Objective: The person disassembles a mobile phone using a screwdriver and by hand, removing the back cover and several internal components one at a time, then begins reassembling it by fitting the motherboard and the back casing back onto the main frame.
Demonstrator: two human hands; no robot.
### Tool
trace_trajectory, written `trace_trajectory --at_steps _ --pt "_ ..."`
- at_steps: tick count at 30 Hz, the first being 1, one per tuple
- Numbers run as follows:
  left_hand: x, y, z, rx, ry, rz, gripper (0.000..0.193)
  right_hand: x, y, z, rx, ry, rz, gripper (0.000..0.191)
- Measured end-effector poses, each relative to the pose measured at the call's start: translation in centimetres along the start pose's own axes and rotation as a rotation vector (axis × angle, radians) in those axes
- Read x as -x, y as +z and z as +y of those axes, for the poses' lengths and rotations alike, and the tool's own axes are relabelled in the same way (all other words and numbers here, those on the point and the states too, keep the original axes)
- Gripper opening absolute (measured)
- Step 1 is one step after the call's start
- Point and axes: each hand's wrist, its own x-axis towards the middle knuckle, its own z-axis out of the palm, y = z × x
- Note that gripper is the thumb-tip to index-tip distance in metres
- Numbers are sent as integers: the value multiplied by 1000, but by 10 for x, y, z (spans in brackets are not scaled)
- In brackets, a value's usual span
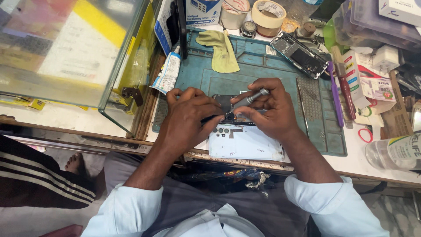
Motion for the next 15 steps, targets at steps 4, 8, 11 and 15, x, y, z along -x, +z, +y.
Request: trace_trajectory --at_steps 4,8,11,15 --pt "-1 0 0 -4 3 -2 15 0 0 1 -1 -9 -9 52" --pt "-2 1 0 -11 -10 -6 14 0 -2 2 -23 -22 -23 52" --pt "-2 2 1 -19 -44 -16 16 0 -4 1 -40 2 -22 51" --pt "-2 1 1 -14 -35 22 16 -1 -4 -4 -48 -21 31 50"
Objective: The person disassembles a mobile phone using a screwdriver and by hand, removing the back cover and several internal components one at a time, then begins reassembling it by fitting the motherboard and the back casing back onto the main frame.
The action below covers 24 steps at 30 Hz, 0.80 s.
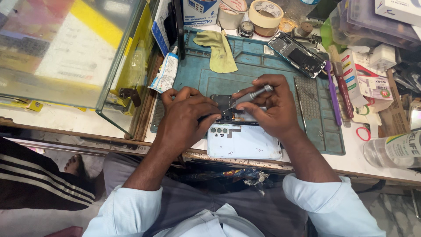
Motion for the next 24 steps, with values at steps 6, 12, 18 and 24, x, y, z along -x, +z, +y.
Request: trace_trajectory --at_steps 6,12,18,24 --pt "3 -5 -4 19 -65 109 7 -24 -5 -17 161 -22 -6 56" --pt "5 1 -4 -54 50 96 19 -63 -2 -22 369 -23 -63 57" --pt "5 3 -5 -65 51 56 23 -66 16 -10 361 -20 -110 58" --pt "0 1 -4 -71 -24 -8 14 -62 17 -6 383 6 -116 58"
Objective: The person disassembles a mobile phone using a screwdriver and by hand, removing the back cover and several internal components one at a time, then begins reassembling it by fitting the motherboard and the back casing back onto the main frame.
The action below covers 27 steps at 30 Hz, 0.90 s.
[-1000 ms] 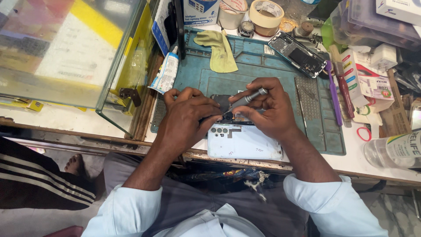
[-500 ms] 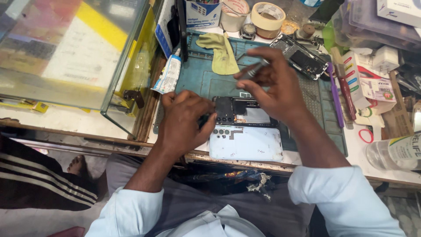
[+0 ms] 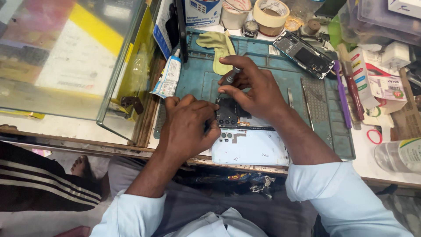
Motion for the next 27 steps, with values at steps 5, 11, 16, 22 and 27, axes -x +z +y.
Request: trace_trajectory --at_steps 5,11,16,22,27 --pt "0 0 2 4 11 16 19 -1 1 0 27 -36 -6 56" --pt "0 -1 2 5 6 -3 20 0 2 2 36 -19 -28 56" --pt "1 -1 1 12 10 2 19 0 3 2 17 -38 -31 56" --pt "1 0 -1 42 10 15 18 1 1 4 -21 -16 15 61" --pt "3 0 -2 56 9 27 16 4 -3 13 -303 128 6 71"
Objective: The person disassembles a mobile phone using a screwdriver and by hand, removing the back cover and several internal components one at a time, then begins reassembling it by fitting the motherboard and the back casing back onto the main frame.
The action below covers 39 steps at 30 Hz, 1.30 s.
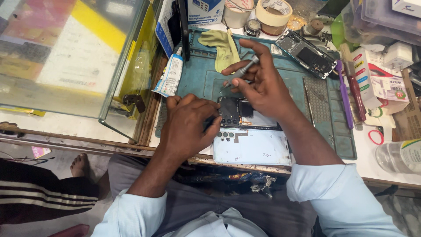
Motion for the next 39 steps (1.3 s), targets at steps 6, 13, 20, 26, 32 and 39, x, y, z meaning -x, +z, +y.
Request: trace_trajectory --at_steps 6,13,20,26,32,39 --pt "2 -1 0 12 4 34 14 -3 -4 10 -189 79 -6 71" --pt "0 0 1 -3 31 -16 17 -6 -4 23 -312 220 42 62" --pt "-2 0 2 -6 10 -30 26 -10 -5 32 -428 302 49 61" --pt "-2 -1 2 -7 4 -39 26 -9 -1 29 -399 334 34 61" --pt "-3 0 2 -5 -3 -50 22 -10 0 30 -376 331 20 59" --pt "-2 1 2 -7 -3 -47 18 -9 -3 34 -364 315 33 59"
